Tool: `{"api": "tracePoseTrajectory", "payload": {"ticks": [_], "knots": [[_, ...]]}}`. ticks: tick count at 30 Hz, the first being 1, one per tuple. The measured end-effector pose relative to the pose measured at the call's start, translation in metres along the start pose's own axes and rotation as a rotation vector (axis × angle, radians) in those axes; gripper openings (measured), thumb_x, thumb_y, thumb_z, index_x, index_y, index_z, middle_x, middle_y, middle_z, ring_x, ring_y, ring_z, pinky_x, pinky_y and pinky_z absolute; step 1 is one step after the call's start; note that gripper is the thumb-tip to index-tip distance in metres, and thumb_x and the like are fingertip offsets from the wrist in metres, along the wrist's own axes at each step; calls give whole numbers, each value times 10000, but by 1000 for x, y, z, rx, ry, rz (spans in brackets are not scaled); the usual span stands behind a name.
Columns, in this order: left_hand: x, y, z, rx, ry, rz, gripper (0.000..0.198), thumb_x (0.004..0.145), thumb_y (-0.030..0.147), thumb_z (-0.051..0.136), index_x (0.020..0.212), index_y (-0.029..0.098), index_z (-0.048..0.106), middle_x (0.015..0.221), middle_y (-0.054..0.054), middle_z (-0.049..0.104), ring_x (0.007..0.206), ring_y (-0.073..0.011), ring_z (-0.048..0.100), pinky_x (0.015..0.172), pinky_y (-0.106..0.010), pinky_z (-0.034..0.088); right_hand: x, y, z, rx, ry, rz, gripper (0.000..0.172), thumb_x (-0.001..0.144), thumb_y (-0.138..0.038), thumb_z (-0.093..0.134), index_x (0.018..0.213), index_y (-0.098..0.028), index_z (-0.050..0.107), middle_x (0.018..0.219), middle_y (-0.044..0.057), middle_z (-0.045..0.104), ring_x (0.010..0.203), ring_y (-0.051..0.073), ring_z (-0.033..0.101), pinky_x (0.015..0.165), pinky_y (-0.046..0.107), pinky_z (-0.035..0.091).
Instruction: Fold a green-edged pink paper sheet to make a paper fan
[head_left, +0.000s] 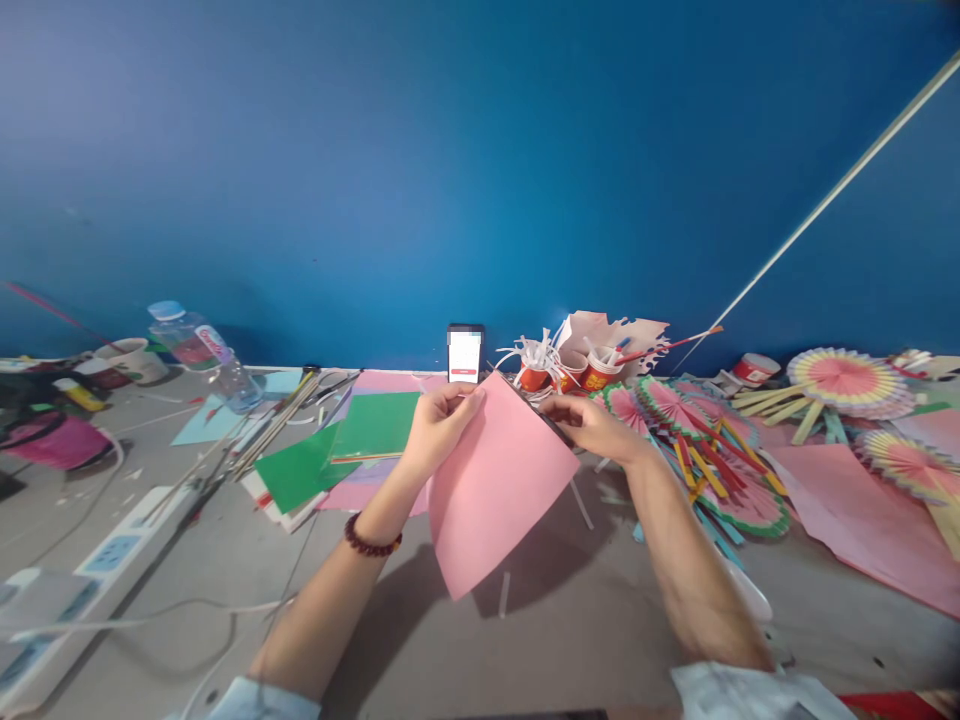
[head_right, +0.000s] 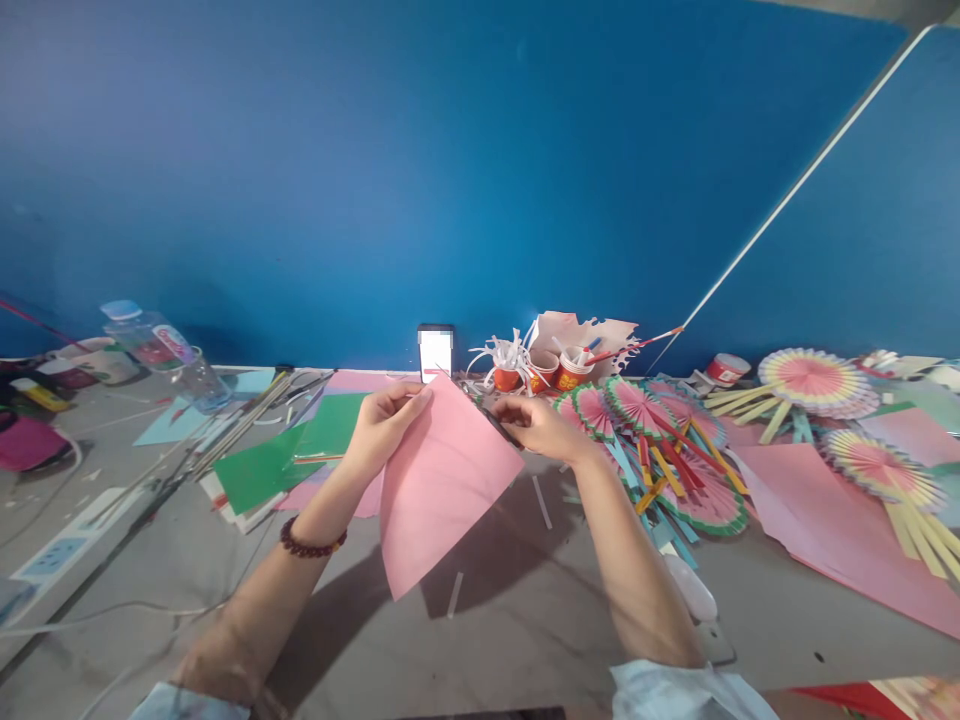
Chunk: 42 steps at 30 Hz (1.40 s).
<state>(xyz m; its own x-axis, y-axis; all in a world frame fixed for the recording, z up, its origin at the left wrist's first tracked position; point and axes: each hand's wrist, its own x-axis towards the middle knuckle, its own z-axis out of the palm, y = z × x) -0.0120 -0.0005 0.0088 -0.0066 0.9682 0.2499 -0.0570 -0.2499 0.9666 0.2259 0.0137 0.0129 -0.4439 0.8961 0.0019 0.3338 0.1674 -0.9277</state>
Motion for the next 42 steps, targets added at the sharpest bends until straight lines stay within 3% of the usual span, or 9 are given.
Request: {"api": "tracePoseTrajectory", "payload": {"ticks": [18,33,38,42], "knots": [[-2,-2,2,7,-26,-36,365,695,504,754,776,149,734,602,-1,640,526,-108,523,481,-206,371,0,-1,1,39,-24,4,385,744,-543,699,898,-193,652,819,15,660,636,114,549,498,205,417],[-1,-5,3,25,-36,10,350,721,496,735,772,150,724,523,31,541,477,-76,416,455,-200,289,3,9,-1,30,-57,-11,273,755,-402,689,946,-213,642,897,22,668,754,149,605,553,232,468],[0,-6,2,44,-34,22,384,728,523,718,761,140,713,501,40,494,462,-65,369,443,-197,238,2,7,-1,16,-71,32,329,772,-457,678,980,-207,630,922,34,673,740,146,603,546,232,473],[1,-8,1,47,-43,38,388,736,525,712,777,139,719,539,24,536,493,-77,409,462,-198,271,2,5,0,18,-83,33,348,785,-500,668,966,-207,620,902,32,663,704,133,585,522,219,455]]}}
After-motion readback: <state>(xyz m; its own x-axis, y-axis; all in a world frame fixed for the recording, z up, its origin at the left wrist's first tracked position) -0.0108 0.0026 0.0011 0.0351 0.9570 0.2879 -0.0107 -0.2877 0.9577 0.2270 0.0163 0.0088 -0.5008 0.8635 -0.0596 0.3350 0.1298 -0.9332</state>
